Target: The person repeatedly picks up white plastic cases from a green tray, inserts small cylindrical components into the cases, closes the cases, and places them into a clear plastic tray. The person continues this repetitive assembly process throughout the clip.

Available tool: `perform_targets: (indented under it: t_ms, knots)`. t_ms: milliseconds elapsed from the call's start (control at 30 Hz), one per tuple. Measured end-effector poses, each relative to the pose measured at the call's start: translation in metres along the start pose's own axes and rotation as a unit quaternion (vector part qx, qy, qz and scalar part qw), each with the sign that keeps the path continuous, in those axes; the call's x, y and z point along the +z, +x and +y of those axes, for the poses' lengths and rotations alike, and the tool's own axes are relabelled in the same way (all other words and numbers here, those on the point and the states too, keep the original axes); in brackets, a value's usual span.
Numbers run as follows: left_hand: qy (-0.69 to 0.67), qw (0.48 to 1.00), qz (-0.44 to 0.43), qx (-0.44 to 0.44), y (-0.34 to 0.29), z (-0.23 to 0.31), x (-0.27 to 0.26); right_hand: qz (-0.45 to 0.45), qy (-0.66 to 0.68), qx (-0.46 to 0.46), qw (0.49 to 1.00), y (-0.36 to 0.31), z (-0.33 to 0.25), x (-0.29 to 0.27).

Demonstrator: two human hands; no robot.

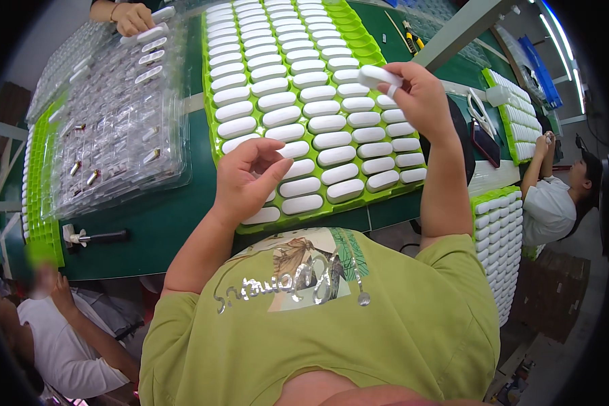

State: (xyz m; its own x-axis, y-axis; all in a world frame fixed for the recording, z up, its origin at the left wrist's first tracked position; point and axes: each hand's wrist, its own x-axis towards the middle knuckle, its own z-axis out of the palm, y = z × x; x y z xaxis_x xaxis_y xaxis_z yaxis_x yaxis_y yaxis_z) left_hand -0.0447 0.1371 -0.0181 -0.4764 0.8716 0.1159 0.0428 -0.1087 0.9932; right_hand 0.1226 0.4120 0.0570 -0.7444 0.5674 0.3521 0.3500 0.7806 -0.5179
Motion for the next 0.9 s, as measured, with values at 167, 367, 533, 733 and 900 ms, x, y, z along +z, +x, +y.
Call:
perform_targets:
  t_ms: [167, 367, 533, 733, 900]
  knots:
    - [0.05, 0.998, 0.012, 0.042, 0.001, -0.003, 0.003, -0.07, -0.137, 0.001, 0.988, 0.017, 0.066, -0.005]
    - [0.196, 0.972, 0.05, 0.122, 0.003, 0.004, 0.0, -0.134, -0.169, -0.075, 0.974, 0.021, 0.084, 0.008]
    - [0.322, 0.91, 0.112, 0.234, 0.006, -0.001, -0.001, -0.142, -0.236, -0.059, 0.959, 0.016, 0.081, 0.013]
    - [0.428, 0.872, 0.123, 0.202, 0.002, 0.003, 0.0, -0.002, -0.078, -0.104, 0.991, 0.0, -0.011, 0.03]
    - [0.381, 0.886, 0.113, 0.238, 0.005, 0.004, -0.001, -0.008, 0.167, -0.094, 0.981, -0.047, -0.064, 0.074]
